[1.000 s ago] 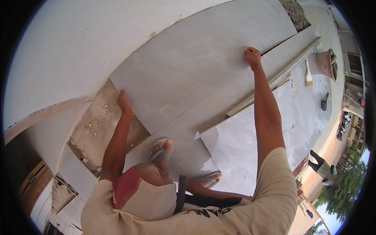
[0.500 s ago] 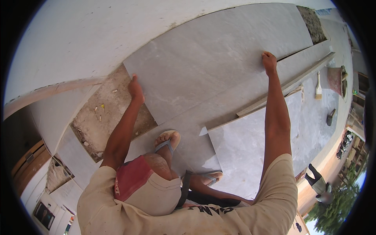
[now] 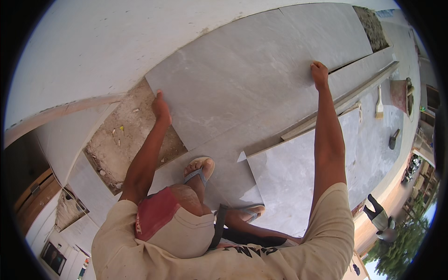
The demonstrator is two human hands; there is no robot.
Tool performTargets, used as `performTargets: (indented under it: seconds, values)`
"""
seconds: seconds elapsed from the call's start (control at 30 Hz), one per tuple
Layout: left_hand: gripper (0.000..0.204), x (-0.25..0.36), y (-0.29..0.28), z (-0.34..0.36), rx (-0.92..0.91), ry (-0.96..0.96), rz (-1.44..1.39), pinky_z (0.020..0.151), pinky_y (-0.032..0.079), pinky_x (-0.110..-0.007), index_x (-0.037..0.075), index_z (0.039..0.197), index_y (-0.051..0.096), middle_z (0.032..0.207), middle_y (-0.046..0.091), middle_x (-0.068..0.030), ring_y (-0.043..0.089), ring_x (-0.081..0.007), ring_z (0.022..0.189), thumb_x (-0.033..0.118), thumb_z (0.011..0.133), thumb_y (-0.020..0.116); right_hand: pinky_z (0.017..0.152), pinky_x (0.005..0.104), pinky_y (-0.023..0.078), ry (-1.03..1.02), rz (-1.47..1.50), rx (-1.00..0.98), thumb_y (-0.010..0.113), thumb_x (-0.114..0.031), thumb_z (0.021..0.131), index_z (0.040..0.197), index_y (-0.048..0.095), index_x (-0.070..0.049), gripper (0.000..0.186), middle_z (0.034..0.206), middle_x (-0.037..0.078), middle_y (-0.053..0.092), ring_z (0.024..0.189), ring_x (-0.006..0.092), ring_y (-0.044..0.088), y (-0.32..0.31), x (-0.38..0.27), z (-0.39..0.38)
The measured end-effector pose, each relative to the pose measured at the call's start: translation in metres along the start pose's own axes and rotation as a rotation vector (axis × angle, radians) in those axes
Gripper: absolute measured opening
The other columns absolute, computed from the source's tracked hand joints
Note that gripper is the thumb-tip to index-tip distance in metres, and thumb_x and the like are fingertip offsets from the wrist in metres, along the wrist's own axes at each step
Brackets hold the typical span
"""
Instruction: The person picks up large rectangular tiles from a pile and places them onto a concrete floor surface. They repeatedly position the tiles to fit together, adjusting their alignment by hand to create a continuous tiled area.
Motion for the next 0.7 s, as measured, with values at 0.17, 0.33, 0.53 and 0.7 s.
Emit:
performTargets:
  seconds: [0.17, 0.33, 0.53, 0.7]
  values:
    - [0.059, -0.005, -0.003, 0.009, -0.018, 0.002, 0.003, 0.093, 0.039, -0.036, -0.01, 0.125, 0.049, 0.123, 0.054, -0.0193, 0.052, -0.0287, 0.109, 0.041, 0.094, 0.048, 0.077, 0.0302, 0.047, -0.016, 0.015, 0.022, 0.056, -0.015, 0.082, 0.107, 0.064, 0.004, 0.032, 0.093, 0.013, 0.068, 0.085, 0.019, 0.062, 0.003, -0.001, 0.001]
    - [0.059, -0.002, -0.001, 0.004, -0.019, -0.039, -0.035, 0.094, 0.039, -0.035, -0.008, 0.126, 0.048, 0.124, 0.054, -0.0167, 0.051, -0.0273, 0.111, 0.041, 0.094, 0.048, 0.077, 0.0262, 0.044, 0.041, 0.079, -0.005, 0.06, -0.017, 0.084, 0.108, 0.064, 0.002, 0.031, 0.091, 0.004, 0.065, 0.083, 0.0114, 0.056, 0.004, 0.001, 0.002]
    - [0.059, 0.003, -0.001, 0.001, -0.015, -0.052, -0.025, 0.094, 0.038, -0.035, -0.007, 0.128, 0.047, 0.124, 0.053, -0.015, 0.051, -0.0261, 0.11, 0.041, 0.093, 0.05, 0.076, 0.0309, 0.047, -0.025, 0.028, 0.066, 0.058, -0.015, 0.081, 0.103, 0.066, 0.002, 0.029, 0.09, 0.012, 0.068, 0.083, 0.0185, 0.063, 0.001, 0.001, -0.001]
    - [0.058, 0.011, -0.005, -0.012, -0.045, 0.023, -0.042, 0.096, 0.037, -0.036, -0.006, 0.128, 0.046, 0.125, 0.052, -0.0145, 0.051, -0.0262, 0.111, 0.04, 0.094, 0.048, 0.075, 0.0321, 0.048, -0.007, 0.03, 0.065, 0.059, -0.016, 0.081, 0.101, 0.066, 0.002, 0.028, 0.09, 0.013, 0.069, 0.083, 0.0208, 0.064, -0.019, -0.019, -0.011]
Point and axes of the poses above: each hand's wrist, its own z-axis towards the middle knuckle, its own y-axis out of the palm, x = y × z, the point moved 2 cm from there along z, towards the middle knuckle
